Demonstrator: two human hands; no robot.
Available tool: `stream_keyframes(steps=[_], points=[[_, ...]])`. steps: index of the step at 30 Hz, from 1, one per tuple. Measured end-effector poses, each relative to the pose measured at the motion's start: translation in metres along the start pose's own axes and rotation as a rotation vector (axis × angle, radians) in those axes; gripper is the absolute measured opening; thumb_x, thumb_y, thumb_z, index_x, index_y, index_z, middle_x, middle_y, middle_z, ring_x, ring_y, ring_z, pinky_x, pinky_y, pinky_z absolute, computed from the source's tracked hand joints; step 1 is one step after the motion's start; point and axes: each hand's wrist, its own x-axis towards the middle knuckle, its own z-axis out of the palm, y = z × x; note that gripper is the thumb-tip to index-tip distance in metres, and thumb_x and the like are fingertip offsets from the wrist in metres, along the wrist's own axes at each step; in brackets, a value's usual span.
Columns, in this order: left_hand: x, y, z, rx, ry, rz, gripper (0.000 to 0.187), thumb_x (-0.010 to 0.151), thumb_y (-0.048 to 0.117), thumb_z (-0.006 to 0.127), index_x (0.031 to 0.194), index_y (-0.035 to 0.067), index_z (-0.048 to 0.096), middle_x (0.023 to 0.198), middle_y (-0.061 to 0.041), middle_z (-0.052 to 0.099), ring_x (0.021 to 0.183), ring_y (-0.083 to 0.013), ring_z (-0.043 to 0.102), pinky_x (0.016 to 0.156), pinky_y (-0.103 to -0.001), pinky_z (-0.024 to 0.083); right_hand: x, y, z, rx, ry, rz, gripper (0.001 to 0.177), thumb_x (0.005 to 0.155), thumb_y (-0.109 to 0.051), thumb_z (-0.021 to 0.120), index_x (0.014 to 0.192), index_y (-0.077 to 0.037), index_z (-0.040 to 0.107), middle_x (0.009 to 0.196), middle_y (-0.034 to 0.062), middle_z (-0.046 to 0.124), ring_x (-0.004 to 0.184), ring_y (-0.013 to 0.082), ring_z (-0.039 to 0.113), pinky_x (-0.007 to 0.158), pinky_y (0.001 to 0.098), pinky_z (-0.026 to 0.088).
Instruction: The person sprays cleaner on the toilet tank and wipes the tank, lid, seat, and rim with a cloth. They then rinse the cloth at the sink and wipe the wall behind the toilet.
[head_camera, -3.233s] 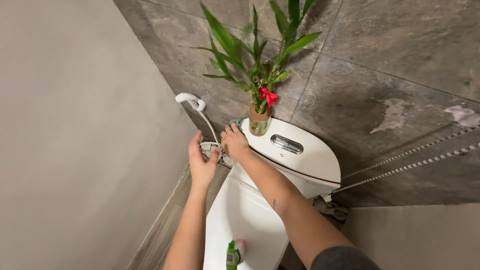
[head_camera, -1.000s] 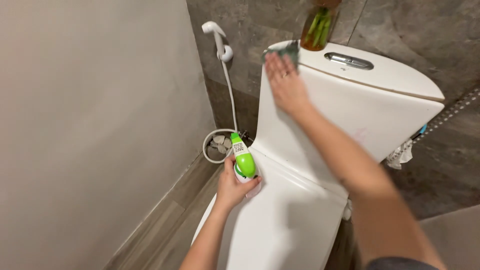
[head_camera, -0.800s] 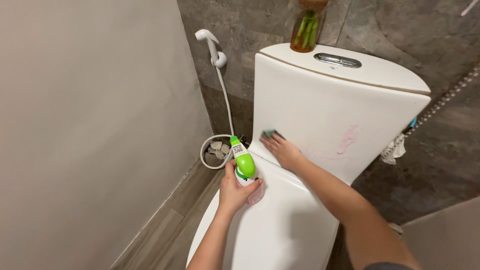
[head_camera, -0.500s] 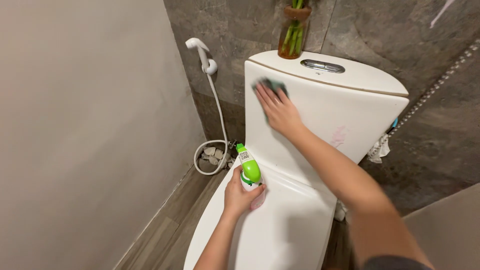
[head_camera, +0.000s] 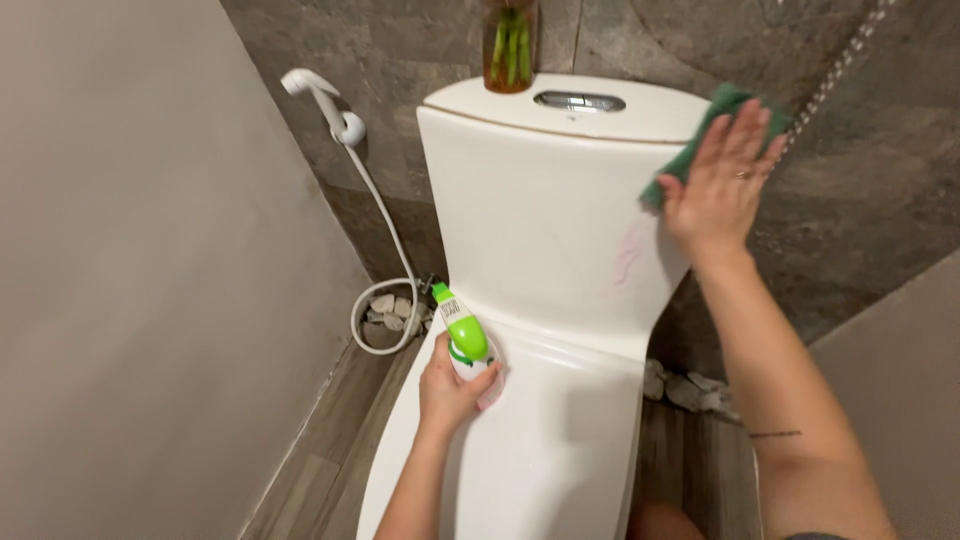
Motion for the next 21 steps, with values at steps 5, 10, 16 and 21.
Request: stream_keyframes(steps=[5,10,16,21], points=[[-0.003,-0.002,-0.001,-0.006,0.005,0.035,0.075,0.065,0.037,0.088,0.128,0.010,0.056,0.098,-0.010,0.078,0.080,-0.0274,0.076,0.074,-0.037,0.058,-0.064,-0.036,0.077,0.053,-0.197,-0.080,0.065,0.101,-0.022,0.047,0.158,0.006,0.033,0.167,0.0284,0.025,0.157,0.0470,0.024,0.129,0.0633,0.021],[-0.003,0.000,-0.001,-0.025,-0.050,-0.114,0.077,0.065,0.037,0.085,0.130,0.012,0.055,0.092,-0.011,0.078,0.081,-0.0291,0.078,0.076,-0.038,0.059,-0.179,-0.017,0.081,0.099,-0.513,-0.899,0.067,0.092,-0.008,0.041,0.159,-0.008,0.033,0.167,0.0020,0.033,0.140,0.0152,0.049,0.114,0.0414,0.039],[-0.002,0.000,-0.002,-0.007,0.001,0.044,0.071,0.065,0.036,0.088,0.123,0.008,0.057,0.098,-0.011,0.078,0.091,-0.0282,0.077,0.081,-0.038,0.058,-0.081,0.027,0.021,-0.165,-0.274,-0.612,0.065,0.102,-0.040,0.047,0.158,-0.011,0.032,0.165,0.0086,0.031,0.145,0.0261,0.045,0.118,0.0507,0.030],[-0.005,-0.002,-0.001,-0.009,0.005,0.018,0.072,0.065,0.036,0.088,0.125,0.009,0.057,0.099,-0.012,0.078,0.091,-0.0284,0.077,0.081,-0.039,0.058,-0.035,-0.093,0.079,-0.109,-0.085,-0.642,0.066,0.102,-0.037,0.051,0.158,-0.003,0.040,0.166,0.0133,0.039,0.154,0.0302,0.034,0.123,0.0580,0.025]])
